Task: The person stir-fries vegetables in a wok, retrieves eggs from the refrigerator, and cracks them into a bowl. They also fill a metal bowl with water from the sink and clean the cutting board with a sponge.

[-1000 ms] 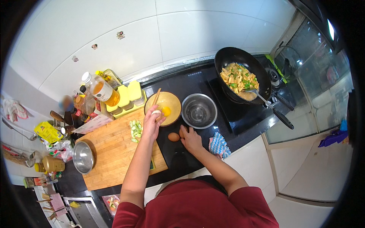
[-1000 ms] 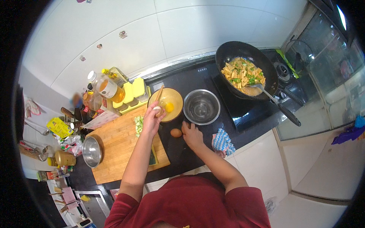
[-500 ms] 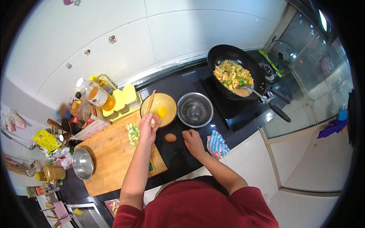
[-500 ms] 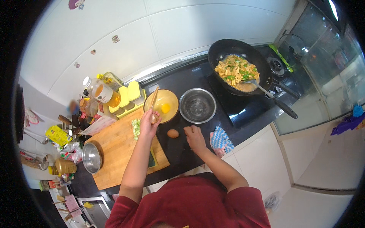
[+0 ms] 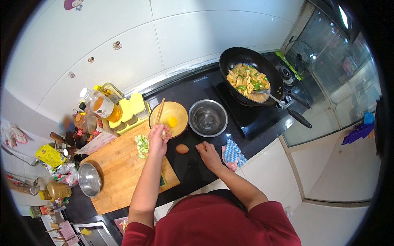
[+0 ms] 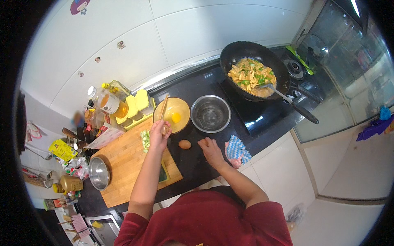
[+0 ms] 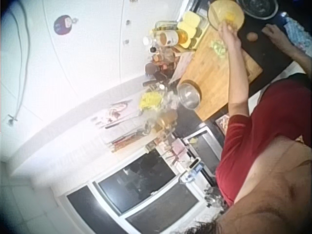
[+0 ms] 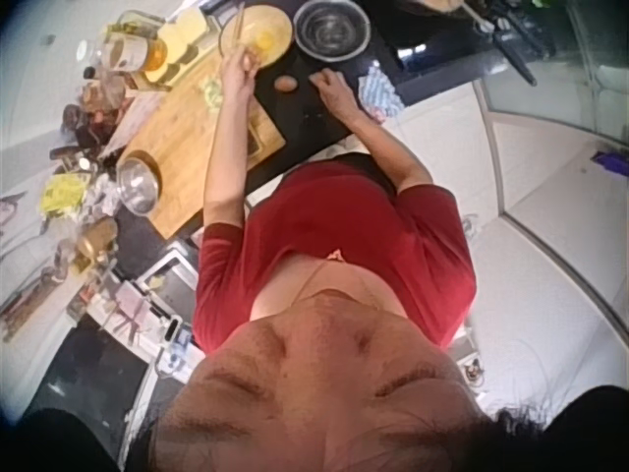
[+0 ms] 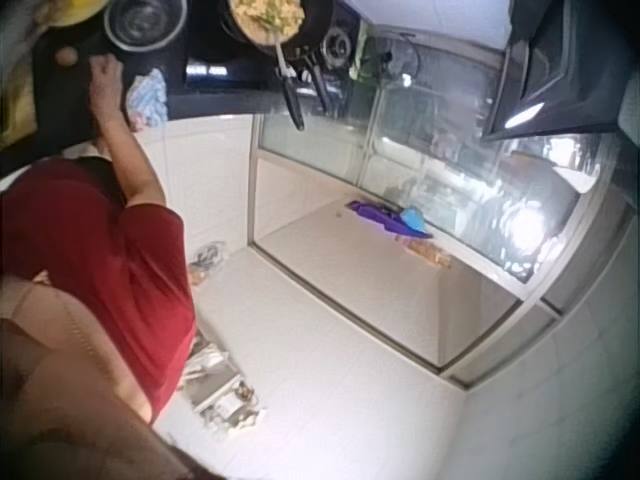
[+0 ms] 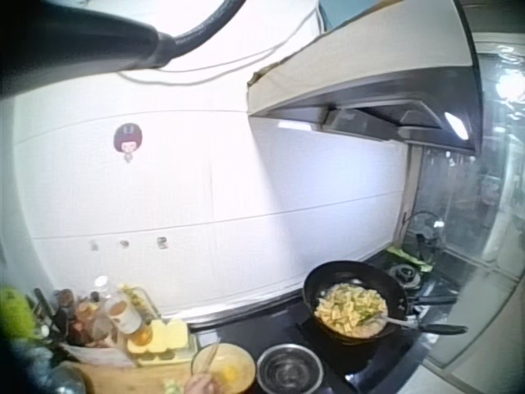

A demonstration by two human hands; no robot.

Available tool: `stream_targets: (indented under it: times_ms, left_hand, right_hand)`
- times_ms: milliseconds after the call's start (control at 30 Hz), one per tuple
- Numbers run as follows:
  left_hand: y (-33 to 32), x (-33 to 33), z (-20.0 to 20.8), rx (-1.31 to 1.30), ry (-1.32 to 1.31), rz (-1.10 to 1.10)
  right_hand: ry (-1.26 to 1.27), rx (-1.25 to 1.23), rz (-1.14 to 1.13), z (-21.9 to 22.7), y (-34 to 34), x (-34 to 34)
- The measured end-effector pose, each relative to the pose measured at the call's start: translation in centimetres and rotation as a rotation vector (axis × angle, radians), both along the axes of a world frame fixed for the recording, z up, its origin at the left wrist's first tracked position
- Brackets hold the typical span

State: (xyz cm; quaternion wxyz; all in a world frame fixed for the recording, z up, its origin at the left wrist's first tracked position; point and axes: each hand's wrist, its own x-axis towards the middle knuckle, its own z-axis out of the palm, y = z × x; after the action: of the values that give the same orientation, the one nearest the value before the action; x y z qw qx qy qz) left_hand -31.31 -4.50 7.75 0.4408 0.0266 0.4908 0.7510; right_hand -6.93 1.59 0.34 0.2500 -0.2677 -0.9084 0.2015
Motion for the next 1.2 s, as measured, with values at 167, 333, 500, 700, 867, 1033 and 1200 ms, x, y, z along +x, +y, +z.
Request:
stream_targets:
  times_ms: [167,333,500,700,867,1033,1200]
  left_hand:
    - [-0.4,-0.1,-0.1,0.003,0.018,0.007]
    - [-0.8,-0.2,0.2,-0.014,0.036,0.005]
    - [-0.6,0.3,1.2,-0.017,0.005,0.024]
    - [-0.7,-0.4,0.3,-0.019,0.06,-0.011]
    - [-0.2,-1.1,0.5,-0.041,0.178,-0.058]
    - [1.3,-1.9,2.9,-0.058,0.581,-0.254]
    - [1.8,-3.7,4.5,-0.044,0.861,-0.481]
  right_hand:
    - [0.026,0.012,-0.011,0.4,0.1,-0.1]
    - [0.031,0.004,-0.004,0.8,0.1,-0.1]
    - [0.018,0.017,0.008,0.3,0.3,0.1]
    - [-0.005,-0.045,0.033,1.2,0.8,-0.1]
    - [0.277,-0.477,0.107,5.9,2.7,-4.5]
    - [0.372,-1.49,0.14,9.0,7.8,-11.2]
    - [0.321,-1.527,0.263,9.6,10.7,-14.8]
